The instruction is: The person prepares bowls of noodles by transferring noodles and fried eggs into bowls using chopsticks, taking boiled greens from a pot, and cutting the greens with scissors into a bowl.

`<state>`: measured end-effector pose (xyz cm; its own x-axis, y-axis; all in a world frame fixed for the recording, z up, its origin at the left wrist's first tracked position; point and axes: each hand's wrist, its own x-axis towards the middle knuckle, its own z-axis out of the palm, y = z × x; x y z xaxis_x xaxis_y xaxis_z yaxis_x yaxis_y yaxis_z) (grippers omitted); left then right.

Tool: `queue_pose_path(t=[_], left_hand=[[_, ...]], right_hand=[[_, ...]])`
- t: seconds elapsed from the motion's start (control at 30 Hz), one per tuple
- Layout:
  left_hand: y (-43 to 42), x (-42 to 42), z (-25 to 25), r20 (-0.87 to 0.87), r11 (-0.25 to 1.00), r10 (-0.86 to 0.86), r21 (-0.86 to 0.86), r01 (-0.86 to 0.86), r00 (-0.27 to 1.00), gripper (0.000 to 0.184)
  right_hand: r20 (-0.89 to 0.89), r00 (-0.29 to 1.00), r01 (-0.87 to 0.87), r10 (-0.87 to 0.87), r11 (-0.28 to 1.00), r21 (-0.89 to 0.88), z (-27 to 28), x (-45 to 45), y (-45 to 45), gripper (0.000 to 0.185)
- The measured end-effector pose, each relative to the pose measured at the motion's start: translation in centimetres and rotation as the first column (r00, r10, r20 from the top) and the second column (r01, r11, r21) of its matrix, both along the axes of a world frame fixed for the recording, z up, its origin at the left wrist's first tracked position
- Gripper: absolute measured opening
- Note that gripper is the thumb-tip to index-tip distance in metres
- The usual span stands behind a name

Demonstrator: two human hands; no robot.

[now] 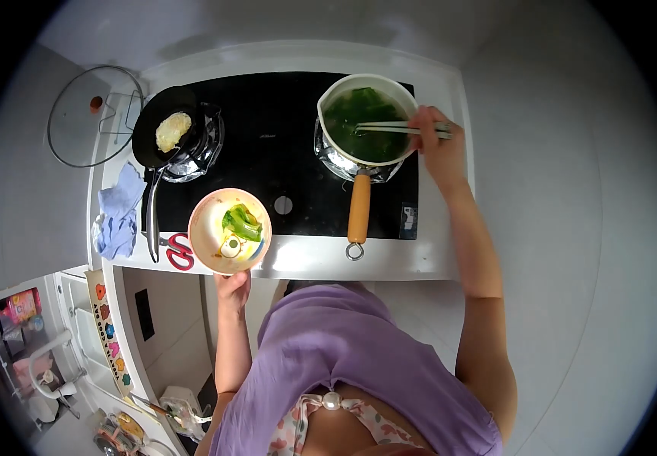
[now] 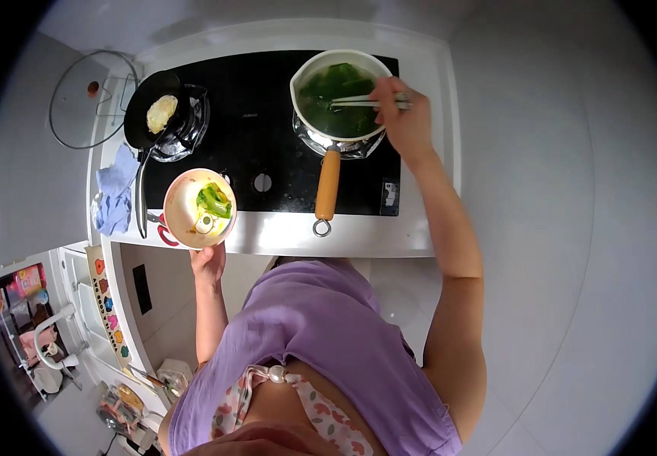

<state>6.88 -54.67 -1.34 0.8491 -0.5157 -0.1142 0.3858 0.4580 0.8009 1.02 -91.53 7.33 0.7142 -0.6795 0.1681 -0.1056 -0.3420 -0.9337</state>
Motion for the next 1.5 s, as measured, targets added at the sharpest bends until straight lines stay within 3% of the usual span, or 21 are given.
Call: queue_pose_path(t=[0.2,0.33,0.53,0.63,0.73,0.83,0.93,1.1,1.2,1.4,1.5], left_hand=[[-0.1,0.5,-1.0,-0.003,0.999,0.031,-0.009,-0.031,1.000,0.083],[-0.4,0.7,-1.5,-0.031,0.997,0.054,-0.045,-0.055,0.998,0.083],[-0.4,0.8,-1.4,-0.031,0.998,0.049,-0.043,-0.050,0.998,0.082],[-0.2,0.8,-1.4,-0.021,0.999,0.044,-0.019,-0.045,0.999,0.079],[0.0,0.7,-1.4,-0.020,0.999,0.048,-0.013,-0.048,0.999,0.080],[0.1,0.7,-1.2,-0.014,0.999,0.045,-0.006,-0.045,0.999,0.082],[0.1,0.7,-0.9,-0.009,0.999,0.052,0.008,-0.052,0.999,0.084],[0.1,0.5,-0.5,-0.005,0.997,0.071,0.018,-0.071,0.997,0.086],[0.2,0.6,-0.7,-0.015,0.998,0.068,0.016,-0.068,0.998,0.087],[-0.3,0.7,-0.2,-0.050,0.999,0.037,-0.022,-0.038,0.998,0.085],[-0.7,0.8,0.1,-0.046,0.999,0.011,-0.042,-0.013,0.999,0.085]], right_hand=[[0.044,0.961,0.264,-0.272,0.955,0.139,1.4,-2.0,-2.5,0.034],[-0.117,0.965,0.238,-0.235,0.971,0.011,2.5,-3.3,-3.7,0.035],[0.057,0.992,0.116,-0.112,0.991,-0.063,3.9,-4.3,-4.3,0.034],[0.021,1.000,0.006,-0.006,1.000,0.011,4.3,-3.4,-3.0,0.034],[0.020,1.000,-0.021,0.017,0.969,0.244,3.1,-1.5,-2.6,0.034],[-0.043,0.999,0.027,-0.015,0.951,0.307,0.7,0.4,-2.5,0.034],[0.022,0.999,0.024,-0.032,0.958,0.286,-0.9,1.1,-2.1,0.035],[0.079,0.974,0.183,-0.210,0.948,0.261,0.2,0.2,-1.8,0.035],[0.100,0.932,0.290,-0.348,0.884,0.366,0.1,-0.6,-2.2,0.034],[0.237,0.875,0.276,-0.421,0.838,0.470,-0.8,-2.9,-4.0,0.033],[0.308,0.849,0.289,-0.429,0.865,0.410,-0.4,-3.9,-3.9,0.033]])
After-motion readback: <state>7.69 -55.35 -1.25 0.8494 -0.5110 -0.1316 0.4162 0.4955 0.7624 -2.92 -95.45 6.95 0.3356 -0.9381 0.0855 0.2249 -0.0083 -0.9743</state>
